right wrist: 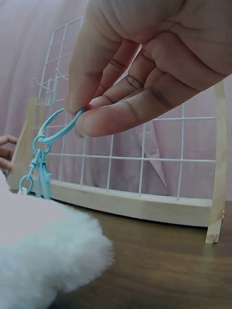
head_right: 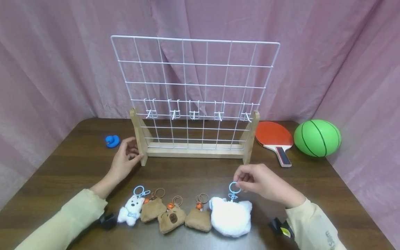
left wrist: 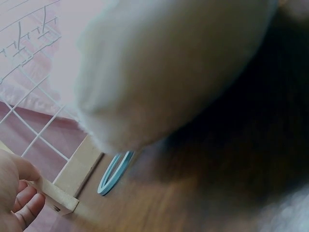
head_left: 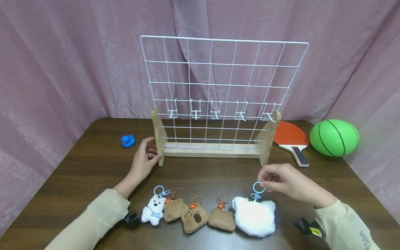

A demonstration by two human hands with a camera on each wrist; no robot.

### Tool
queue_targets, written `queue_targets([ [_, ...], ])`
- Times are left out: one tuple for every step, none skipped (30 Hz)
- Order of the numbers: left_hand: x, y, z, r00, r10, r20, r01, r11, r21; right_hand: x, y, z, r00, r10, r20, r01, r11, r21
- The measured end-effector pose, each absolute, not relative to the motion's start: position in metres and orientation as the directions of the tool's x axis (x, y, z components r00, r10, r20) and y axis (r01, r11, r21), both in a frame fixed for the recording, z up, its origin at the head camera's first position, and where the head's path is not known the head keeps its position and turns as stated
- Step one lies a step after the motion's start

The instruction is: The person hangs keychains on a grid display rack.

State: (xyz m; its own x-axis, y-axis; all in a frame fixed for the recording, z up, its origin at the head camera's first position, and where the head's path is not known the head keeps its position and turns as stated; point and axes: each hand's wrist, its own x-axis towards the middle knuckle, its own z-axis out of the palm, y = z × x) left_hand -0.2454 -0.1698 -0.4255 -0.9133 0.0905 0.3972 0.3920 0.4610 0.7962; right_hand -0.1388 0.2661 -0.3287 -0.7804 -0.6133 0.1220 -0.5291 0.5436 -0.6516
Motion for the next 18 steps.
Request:
queue_targets([
  [-0.245, -0.17, -0.425, -0.912, 0.09, 0.399, 0.393, 0.461, 0.795, -0.139, 0.266, -0.328, -0.78, -0.613, 0.124, -0.529, 0.54, -0.655],
  [-0.245, -0.17, -0.425, -0.912, 0.091, 0.399, 0.394, 0.464, 0.794, -0.139, 0.266, -0.327, -0.781, -0.612, 0.127, -0.53, 0.541, -0.653],
  [-0.245, -0.17, -0.425, -0.912, 0.091, 0.399, 0.394, 0.463, 0.794, -0.139, 0.267, -0.326, -0.78, -0.612, 0.129, -0.533, 0.54, -0.651],
  [-0.244, -0.17, -0.424, -0.912, 0.091, 0.4, 0.394, 0.463, 0.794, -0.139, 0.267, -0.325, -0.778, -0.614, 0.133, -0.535, 0.537, -0.652],
  [-0.244, -0.17, -0.424, -0.912, 0.09, 0.4, 0.395, 0.461, 0.795, -0.139, 0.267, -0.324, -0.778, -0.614, 0.137, -0.537, 0.535, -0.652],
  [-0.244, -0.17, -0.424, -0.912, 0.091, 0.4, 0.395, 0.461, 0.795, -0.14, 0.267, -0.323, -0.777, -0.614, 0.141, -0.539, 0.533, -0.651],
  [-0.244, -0.17, -0.424, -0.913, 0.09, 0.398, 0.393, 0.46, 0.796, -0.14, 0.267, -0.322, -0.778, -0.611, 0.145, -0.54, 0.533, -0.652],
  [-0.244, -0.17, -0.424, -0.914, 0.089, 0.396, 0.39, 0.46, 0.798, -0.14, 0.267, -0.322, -0.777, -0.611, 0.15, -0.543, 0.532, -0.65],
  [-0.244, -0.17, -0.424, -0.914, 0.088, 0.395, 0.389, 0.458, 0.799, -0.141, 0.268, -0.321, -0.776, -0.611, 0.156, -0.547, 0.53, -0.648],
  [-0.244, -0.17, -0.424, -0.915, 0.088, 0.393, 0.387, 0.458, 0.8, -0.141, 0.268, -0.32, -0.777, -0.609, 0.162, -0.551, 0.532, -0.643],
  [-0.244, -0.17, -0.424, -0.916, 0.089, 0.392, 0.387, 0.456, 0.801, -0.141, 0.268, -0.32, -0.778, -0.605, 0.168, -0.555, 0.538, -0.635],
  [-0.245, -0.17, -0.425, -0.917, 0.089, 0.389, 0.385, 0.457, 0.802, -0.142, 0.268, -0.319, -0.78, -0.601, 0.174, -0.558, 0.544, -0.626],
  [-0.245, -0.17, -0.425, -0.917, 0.089, 0.388, 0.384, 0.457, 0.802, -0.143, 0.268, -0.319, -0.782, -0.597, 0.18, -0.562, 0.548, -0.619],
  [-0.245, -0.17, -0.425, -0.917, 0.089, 0.388, 0.384, 0.458, 0.802, -0.143, 0.268, -0.318, -0.782, -0.595, 0.187, -0.566, 0.551, -0.612],
  [-0.245, -0.17, -0.425, -0.918, 0.09, 0.387, 0.383, 0.459, 0.802, -0.144, 0.268, -0.318, -0.786, -0.588, 0.192, -0.565, 0.557, -0.609],
  [-0.245, -0.17, -0.425, -0.918, 0.091, 0.385, 0.382, 0.46, 0.801, -0.144, 0.268, -0.317, -0.79, -0.58, 0.196, -0.563, 0.562, -0.606],
  [-0.245, -0.17, -0.425, -0.919, 0.092, 0.385, 0.381, 0.463, 0.8, -0.145, 0.268, -0.317, -0.795, -0.573, 0.199, -0.558, 0.564, -0.608],
  [-0.245, -0.17, -0.424, -0.918, 0.091, 0.385, 0.381, 0.465, 0.799, -0.146, 0.268, -0.317, -0.799, -0.566, 0.205, -0.557, 0.567, -0.607],
])
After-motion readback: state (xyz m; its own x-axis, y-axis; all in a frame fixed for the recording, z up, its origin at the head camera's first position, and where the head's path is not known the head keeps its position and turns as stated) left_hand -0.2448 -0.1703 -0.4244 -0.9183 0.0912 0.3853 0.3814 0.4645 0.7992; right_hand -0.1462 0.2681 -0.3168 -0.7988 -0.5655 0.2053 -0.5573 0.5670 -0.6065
